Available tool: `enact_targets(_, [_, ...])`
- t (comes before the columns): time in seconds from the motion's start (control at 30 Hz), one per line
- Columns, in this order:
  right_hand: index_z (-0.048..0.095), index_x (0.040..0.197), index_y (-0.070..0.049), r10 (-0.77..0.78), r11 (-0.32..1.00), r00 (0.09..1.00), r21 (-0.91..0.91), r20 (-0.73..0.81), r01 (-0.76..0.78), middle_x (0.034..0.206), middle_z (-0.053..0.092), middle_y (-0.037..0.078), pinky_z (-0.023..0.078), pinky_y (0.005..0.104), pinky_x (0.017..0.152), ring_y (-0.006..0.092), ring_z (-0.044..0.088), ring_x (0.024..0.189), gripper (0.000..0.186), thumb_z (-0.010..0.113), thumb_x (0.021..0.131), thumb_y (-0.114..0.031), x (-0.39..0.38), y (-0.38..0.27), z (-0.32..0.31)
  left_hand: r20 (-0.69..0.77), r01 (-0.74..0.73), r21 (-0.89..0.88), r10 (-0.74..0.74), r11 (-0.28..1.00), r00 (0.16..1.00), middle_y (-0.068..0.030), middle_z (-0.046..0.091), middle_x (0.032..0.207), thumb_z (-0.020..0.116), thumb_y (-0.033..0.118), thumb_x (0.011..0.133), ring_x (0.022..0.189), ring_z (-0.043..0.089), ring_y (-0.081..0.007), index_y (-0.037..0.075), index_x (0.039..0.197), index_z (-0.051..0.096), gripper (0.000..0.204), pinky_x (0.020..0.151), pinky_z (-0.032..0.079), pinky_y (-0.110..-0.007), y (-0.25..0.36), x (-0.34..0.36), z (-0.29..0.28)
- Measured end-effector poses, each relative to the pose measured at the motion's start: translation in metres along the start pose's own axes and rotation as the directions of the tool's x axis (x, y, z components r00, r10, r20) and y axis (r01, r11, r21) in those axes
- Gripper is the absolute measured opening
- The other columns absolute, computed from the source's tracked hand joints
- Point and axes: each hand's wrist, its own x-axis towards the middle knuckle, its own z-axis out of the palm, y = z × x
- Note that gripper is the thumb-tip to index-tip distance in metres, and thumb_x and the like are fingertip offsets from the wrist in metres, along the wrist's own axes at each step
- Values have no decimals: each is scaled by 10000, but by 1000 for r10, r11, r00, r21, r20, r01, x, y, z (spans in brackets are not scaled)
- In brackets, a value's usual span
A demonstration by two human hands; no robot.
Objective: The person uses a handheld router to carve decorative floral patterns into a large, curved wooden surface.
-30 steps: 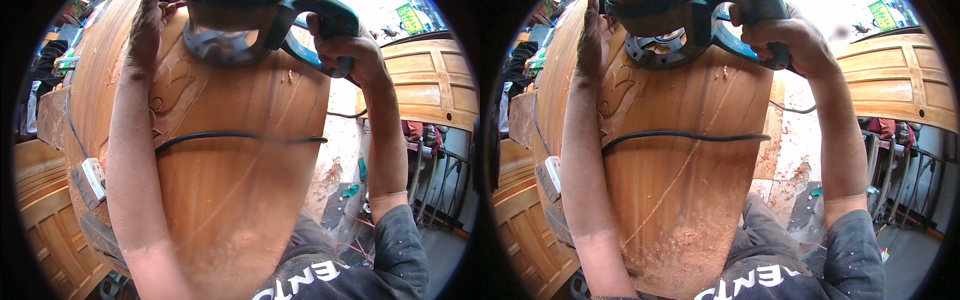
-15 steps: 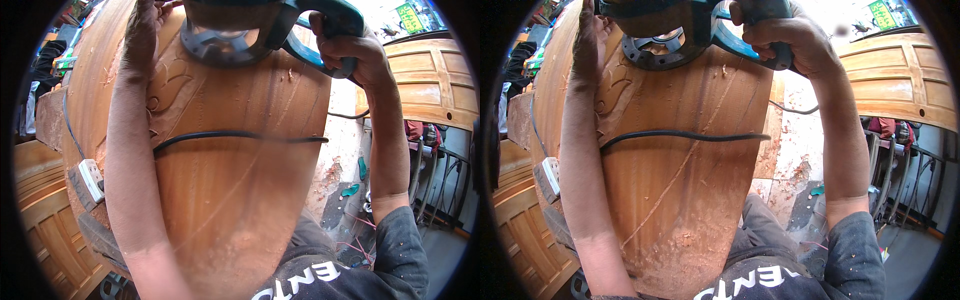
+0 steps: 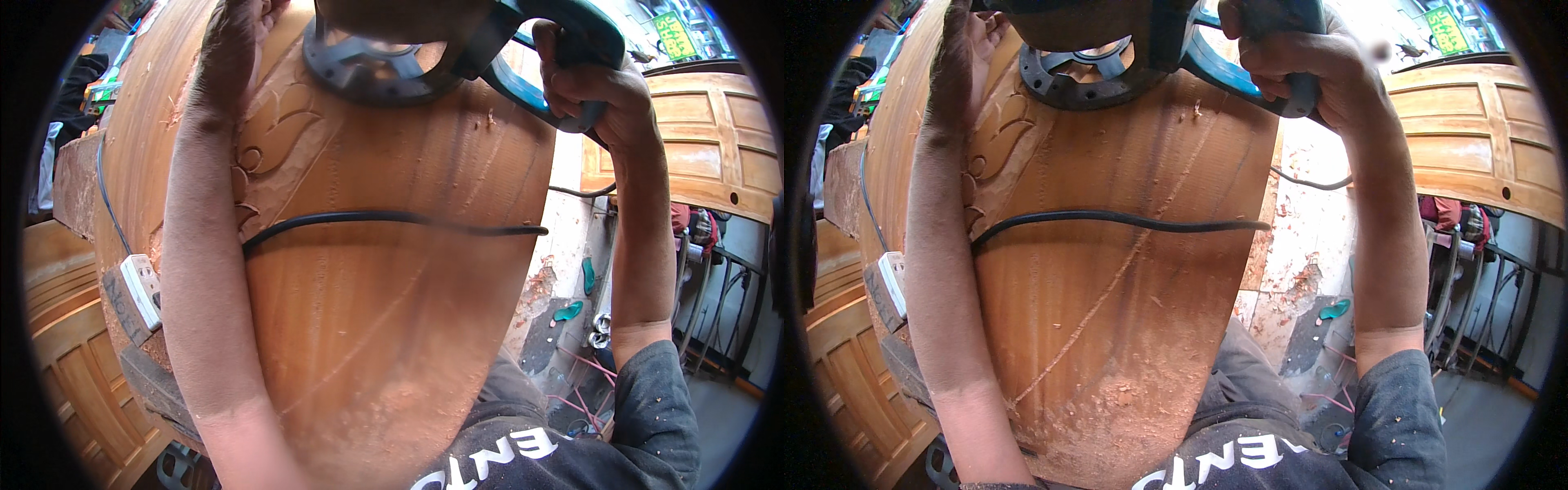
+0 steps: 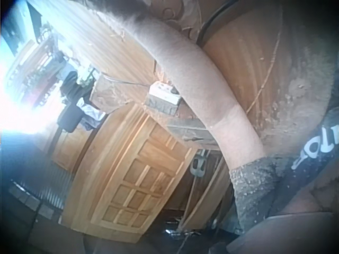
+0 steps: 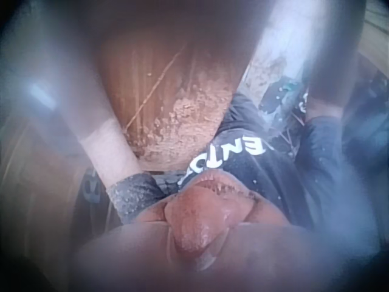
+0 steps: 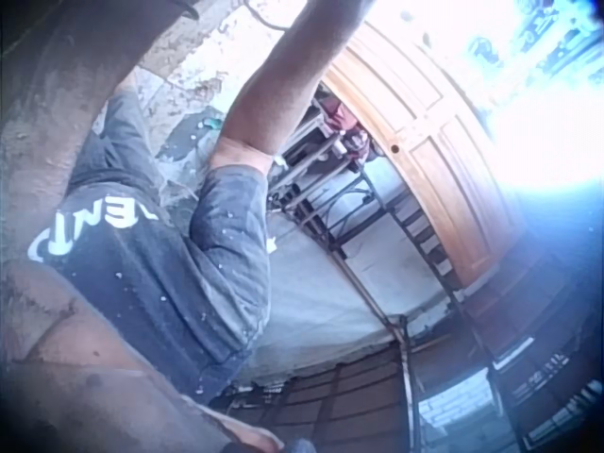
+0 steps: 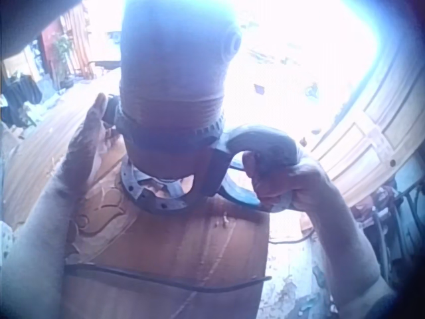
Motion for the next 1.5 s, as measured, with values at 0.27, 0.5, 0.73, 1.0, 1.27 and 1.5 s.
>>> enact_targets(0.27, [622,1102,8,-19,999,1000,-29,-16,19,719,557,32,421,256,518,104,483,525,364,688,758,-90,-1,-2,4,100,-22,6,21,1000,995,-71,195,1715,395,601,1079,1494,300,-192,57,1665,117,846,1231,202,-430,2,-1,-3])
enact_targets(0.5, [622,1095,6,-16,998,1000,-63,-2,16,685,540,31,407,265,509,110,485,519,364,672,752,-106,-1,-3,6,302,270,-803,-28,532,953,-89,107,1743,394,693,1036,1547,216,-235,63,1666,107,936,1250,128,-488,-6,6,-28])
enact_targets(0.73, [623,1076,20,4,999,999,-41,-35,-5,663,528,34,401,271,505,118,475,507,365,677,738,-106,-2,-5,11,325,256,-733,-5,630,946,-87,131,1737,392,713,1026,1558,203,-252,69,1665,123,946,1241,139,-493,-15,11,-32])
enact_targets(1.0, [635,1066,20,-15,999,1000,-50,-25,14,666,534,37,405,266,509,115,479,503,366,687,725,-101,-4,-3,13,13,24,30,-25,999,1000,-94,158,1727,404,750,1001,1573,175,-263,64,1658,142,985,1245,122,-505,-9,-1,-14])
enact_targets(1.27, [636,1070,18,-9,1000,997,-16,-71,8,673,541,36,409,270,515,114,474,509,377,697,717,-100,-7,-8,20,65,21,-9,-20,1000,998,-56,231,1698,421,671,1042,1484,305,-192,74,1654,186,887,1195,225,-418,6,-5,-6])
enact_targets(1.5, [637,1079,34,-12,998,998,-55,-63,9,653,529,38,423,281,525,129,493,515,382,676,725,-104,-7,-10,24,74,-32,-92,39,995,996,-5,356,1618,466,578,1072,1342,417,-118,95,1640,269,771,1109,321,-346,2,-10,-11])
